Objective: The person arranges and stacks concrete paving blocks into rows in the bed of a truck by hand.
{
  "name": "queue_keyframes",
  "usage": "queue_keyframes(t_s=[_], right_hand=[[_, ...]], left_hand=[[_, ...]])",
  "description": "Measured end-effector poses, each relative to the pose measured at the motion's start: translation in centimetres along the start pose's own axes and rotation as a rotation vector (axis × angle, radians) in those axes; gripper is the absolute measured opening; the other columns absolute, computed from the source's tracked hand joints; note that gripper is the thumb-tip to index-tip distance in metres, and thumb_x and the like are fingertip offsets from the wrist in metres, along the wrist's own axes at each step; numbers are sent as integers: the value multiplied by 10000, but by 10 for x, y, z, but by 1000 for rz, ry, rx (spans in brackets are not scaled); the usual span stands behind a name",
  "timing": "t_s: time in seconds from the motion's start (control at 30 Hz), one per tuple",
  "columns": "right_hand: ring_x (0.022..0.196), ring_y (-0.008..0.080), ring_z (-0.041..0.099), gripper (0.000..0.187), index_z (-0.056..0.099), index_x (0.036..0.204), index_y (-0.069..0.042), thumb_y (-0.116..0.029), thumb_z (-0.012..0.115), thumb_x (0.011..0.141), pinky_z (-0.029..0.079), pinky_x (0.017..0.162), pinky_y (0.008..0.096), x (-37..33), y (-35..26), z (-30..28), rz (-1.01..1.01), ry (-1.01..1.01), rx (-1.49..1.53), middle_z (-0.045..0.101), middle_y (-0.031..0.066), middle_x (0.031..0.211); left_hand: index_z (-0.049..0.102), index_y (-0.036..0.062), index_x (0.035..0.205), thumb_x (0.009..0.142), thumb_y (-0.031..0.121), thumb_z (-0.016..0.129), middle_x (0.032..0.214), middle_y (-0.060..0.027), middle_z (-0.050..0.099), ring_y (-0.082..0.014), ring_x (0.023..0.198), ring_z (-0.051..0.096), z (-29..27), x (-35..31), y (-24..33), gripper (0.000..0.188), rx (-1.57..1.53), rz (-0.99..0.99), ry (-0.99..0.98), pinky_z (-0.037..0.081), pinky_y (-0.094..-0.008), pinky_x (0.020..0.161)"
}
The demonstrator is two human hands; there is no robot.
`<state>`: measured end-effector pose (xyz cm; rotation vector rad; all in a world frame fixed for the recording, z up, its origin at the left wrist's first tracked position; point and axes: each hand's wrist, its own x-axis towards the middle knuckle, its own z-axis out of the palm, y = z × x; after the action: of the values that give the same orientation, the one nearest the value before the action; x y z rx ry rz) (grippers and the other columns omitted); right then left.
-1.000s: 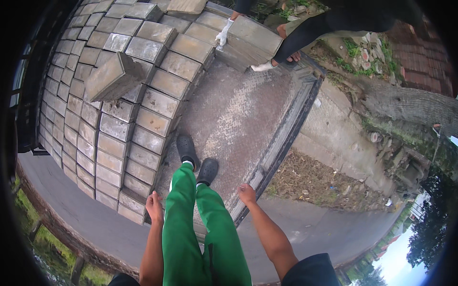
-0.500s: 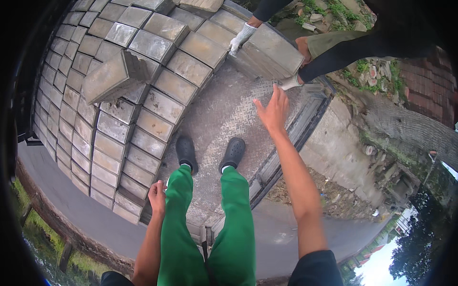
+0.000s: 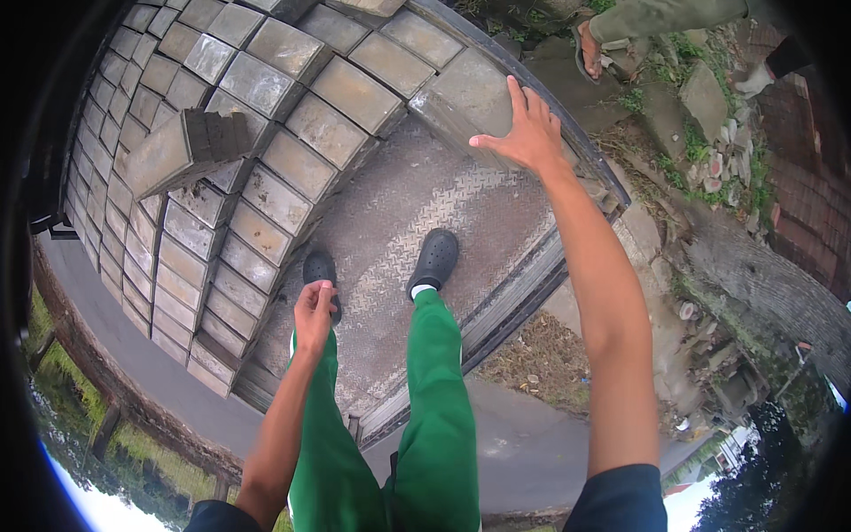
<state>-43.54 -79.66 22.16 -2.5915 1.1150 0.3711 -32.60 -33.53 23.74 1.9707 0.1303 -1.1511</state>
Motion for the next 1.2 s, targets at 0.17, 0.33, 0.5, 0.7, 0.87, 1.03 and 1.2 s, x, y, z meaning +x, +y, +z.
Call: queue_keyframes(t_s=[0.17,0.33,0.5,0.7,0.87,1.03,1.2], right_hand=[[1421,415,293,1382,73,1591,-215,-743,804,545,268,1143,545,-18,16,1,47,-15,-55,289,230,1526],[1328,427,386,1237,148,1586,-205,-546,835,616,319,1061,551,-15,12,6,-61,11,19,365,279,1427],[1263,428,424,1162,222,1571,-204,-452,829,611,330,1016,542,-20,34,8,-76,61,110,401,293,1374],[1249,424,424,1123,269,1557,-211,-400,843,610,327,1018,515,-28,33,8,-113,65,158,419,290,1351],[1235,424,426,1099,294,1546,-215,-355,861,614,322,1026,512,-70,13,11,-130,79,202,423,290,1337],[1227,436,413,1071,330,1530,-245,-314,860,601,314,1025,524,-141,-16,32,-152,34,303,392,269,1350],[1234,431,399,1071,347,1520,-240,-335,868,589,311,1019,534,-193,-38,98,-81,-168,356,384,260,1352]], left_hand=[[497,-19,1372,916,505,646,1378,-222,524,-302,1281,510,156,103,158,711,151,287,-133,395,-398,1074],[394,-56,1430,786,685,672,1446,-215,435,-306,1308,462,228,203,244,1020,39,54,-146,405,-445,1061],[574,-108,1236,732,631,769,1287,-166,584,-288,1164,559,269,195,258,917,-45,4,-56,477,-429,929],[587,-86,1236,727,611,779,1243,-148,612,-249,1120,578,258,184,246,885,-32,14,-18,496,-405,865],[622,-87,1189,734,631,761,1179,-153,637,-245,1075,587,227,161,210,862,-38,-12,-38,487,-396,847],[623,-111,1170,743,634,758,1120,-151,656,-228,1011,598,189,113,143,869,-93,-101,-52,476,-366,842],[606,-139,1167,729,621,779,1130,-188,651,-248,1038,607,173,113,47,894,-148,-281,-19,476,-381,888]])
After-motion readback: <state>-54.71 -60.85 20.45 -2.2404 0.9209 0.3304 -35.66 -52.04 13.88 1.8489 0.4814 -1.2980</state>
